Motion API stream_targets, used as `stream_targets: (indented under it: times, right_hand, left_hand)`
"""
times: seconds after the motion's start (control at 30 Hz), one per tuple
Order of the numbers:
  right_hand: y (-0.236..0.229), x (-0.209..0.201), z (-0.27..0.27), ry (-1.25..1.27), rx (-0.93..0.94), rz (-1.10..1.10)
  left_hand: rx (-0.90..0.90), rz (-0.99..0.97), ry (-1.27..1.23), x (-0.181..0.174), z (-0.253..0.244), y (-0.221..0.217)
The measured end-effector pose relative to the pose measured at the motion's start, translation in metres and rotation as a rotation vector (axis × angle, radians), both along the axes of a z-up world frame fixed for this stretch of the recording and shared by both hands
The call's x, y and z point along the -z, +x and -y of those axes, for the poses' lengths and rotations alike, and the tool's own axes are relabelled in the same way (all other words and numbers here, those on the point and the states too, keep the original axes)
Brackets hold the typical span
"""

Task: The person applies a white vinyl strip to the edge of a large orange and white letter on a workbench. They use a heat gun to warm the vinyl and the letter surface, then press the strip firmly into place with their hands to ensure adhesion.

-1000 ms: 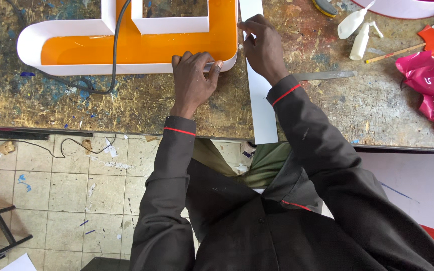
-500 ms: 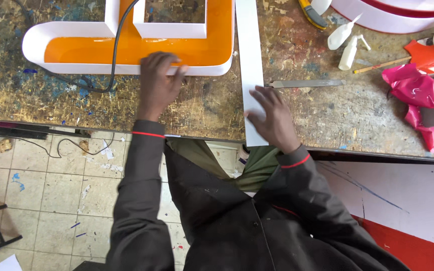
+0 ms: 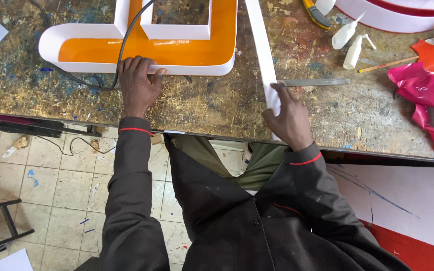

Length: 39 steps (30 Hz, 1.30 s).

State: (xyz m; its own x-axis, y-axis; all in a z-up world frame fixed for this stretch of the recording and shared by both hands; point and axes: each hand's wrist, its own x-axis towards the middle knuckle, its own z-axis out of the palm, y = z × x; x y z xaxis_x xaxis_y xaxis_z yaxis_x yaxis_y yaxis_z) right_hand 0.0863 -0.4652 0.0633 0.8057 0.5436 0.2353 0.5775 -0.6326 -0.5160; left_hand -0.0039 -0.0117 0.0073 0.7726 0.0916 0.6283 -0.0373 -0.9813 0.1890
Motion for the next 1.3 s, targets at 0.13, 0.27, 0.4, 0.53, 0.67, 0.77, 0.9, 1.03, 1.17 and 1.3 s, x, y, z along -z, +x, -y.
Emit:
stream_targets:
  times: [0.13,0.27,0.4,0.53,0.67,0.77,0.9,1.03,1.17,1.3]
  right_hand:
    - [0.027,0.028,0.021,0.145,0.071,0.033]
    - [0.019,-0.010,0.009,0.327,0.133,0.304]
    - [0.006,-0.028,-0.041,0.432,-0.174,-0.303]
    - [0.029,0.036,-0.072,0.506,-0.278,-0.502]
    - [0.037,0.063,-0.060,0.057,-0.114,-0.037]
    - [0.041,0.087,-0.036,-0.105,-0.031,0.058]
    - [0.045,0.096,-0.027,-0.172,0.068,0.233]
    - [0.044,0.098,-0.023,-0.194,0.111,0.196]
    - [0.040,0.092,-0.006,-0.224,0.110,0.149]
    - [0.035,0.088,0.003,-0.245,0.089,0.178]
  left_hand:
    - [0.047,-0.153,-0.096,-0.009,0.025,0.011]
    - [0.049,-0.066,-0.009,0.001,0.046,0.025]
    - [0.049,-0.082,-0.025,-0.002,0.047,0.034]
    - [0.059,-0.080,-0.008,-0.003,0.037,0.029]
    - [0.091,-0.060,-0.013,-0.010,-0.008,0.010]
    - [0.049,-0.043,0.067,-0.008,-0.021,-0.001]
    - [-0.001,0.011,0.146,0.004,0.008,0.011]
    - [-0.077,0.072,0.125,0.013,0.064,0.023]
    - [-0.193,0.028,0.148,0.011,0.086,0.030]
    - [-0.223,-0.020,0.147,0.006,0.089,0.029]
